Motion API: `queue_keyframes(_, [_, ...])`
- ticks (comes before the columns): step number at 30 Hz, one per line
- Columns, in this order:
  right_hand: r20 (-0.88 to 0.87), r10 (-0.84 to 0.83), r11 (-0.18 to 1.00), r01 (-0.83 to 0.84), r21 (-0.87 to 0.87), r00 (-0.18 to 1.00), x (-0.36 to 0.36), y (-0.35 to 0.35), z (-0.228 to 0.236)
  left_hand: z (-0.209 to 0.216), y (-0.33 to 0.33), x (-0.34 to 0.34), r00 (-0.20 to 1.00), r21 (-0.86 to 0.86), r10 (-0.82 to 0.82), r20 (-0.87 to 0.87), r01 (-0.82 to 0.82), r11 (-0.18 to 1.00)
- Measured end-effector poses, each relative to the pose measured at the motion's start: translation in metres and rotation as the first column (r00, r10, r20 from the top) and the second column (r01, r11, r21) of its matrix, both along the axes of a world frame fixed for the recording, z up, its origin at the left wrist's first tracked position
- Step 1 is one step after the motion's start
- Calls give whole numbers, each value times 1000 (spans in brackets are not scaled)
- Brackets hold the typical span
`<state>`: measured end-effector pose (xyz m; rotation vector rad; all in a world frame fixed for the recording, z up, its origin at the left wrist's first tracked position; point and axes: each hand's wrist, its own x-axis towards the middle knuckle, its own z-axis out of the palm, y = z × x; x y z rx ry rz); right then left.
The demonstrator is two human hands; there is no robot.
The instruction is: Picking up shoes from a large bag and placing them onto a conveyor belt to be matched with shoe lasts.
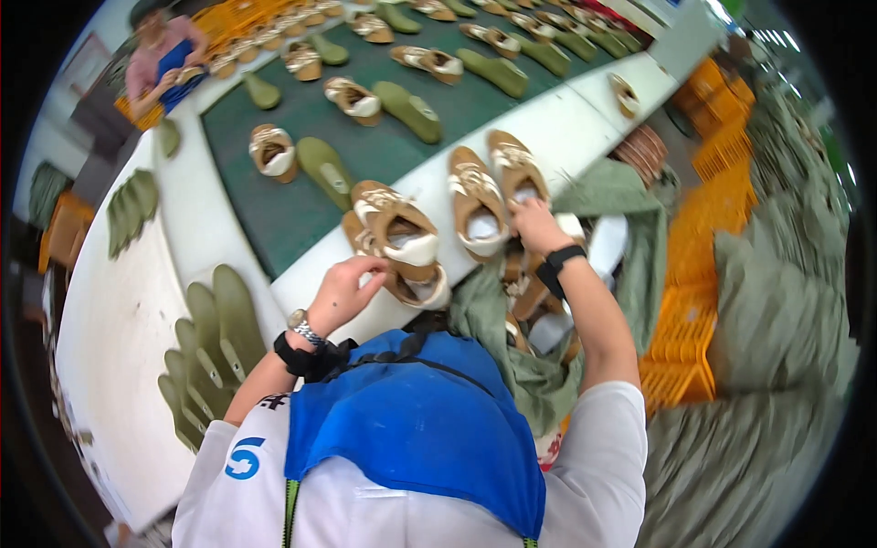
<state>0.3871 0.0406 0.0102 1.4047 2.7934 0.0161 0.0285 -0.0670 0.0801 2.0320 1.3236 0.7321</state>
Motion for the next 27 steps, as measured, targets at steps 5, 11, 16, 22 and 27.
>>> queue_keyframes(5, [-460,-209,978,193,-81,863,18,8,-24,-50,-16,-28,991,-54,124,-56,-127,991])
queue_keyframes(11, [-542,-712,584,-50,-810,446,46,-83,-47,-79,-65,-58,939,-307,173,-299,-266,914])
queue_keyframes(16, [-357,-663,637,245,-731,658,64,-119,-118,-83,-79,-62,922,-459,48,-385,-236,856])
queue_keyframes(22, [-411,-577,814,535,-225,706,40,-151,-93,-92,-58,-67,919,-455,-68,-389,-127,881])
queue_keyframes(27, [-459,-758,546,836,-56,464,41,-175,-94,-83,-47,-75,922,-327,-115,-370,-13,945])
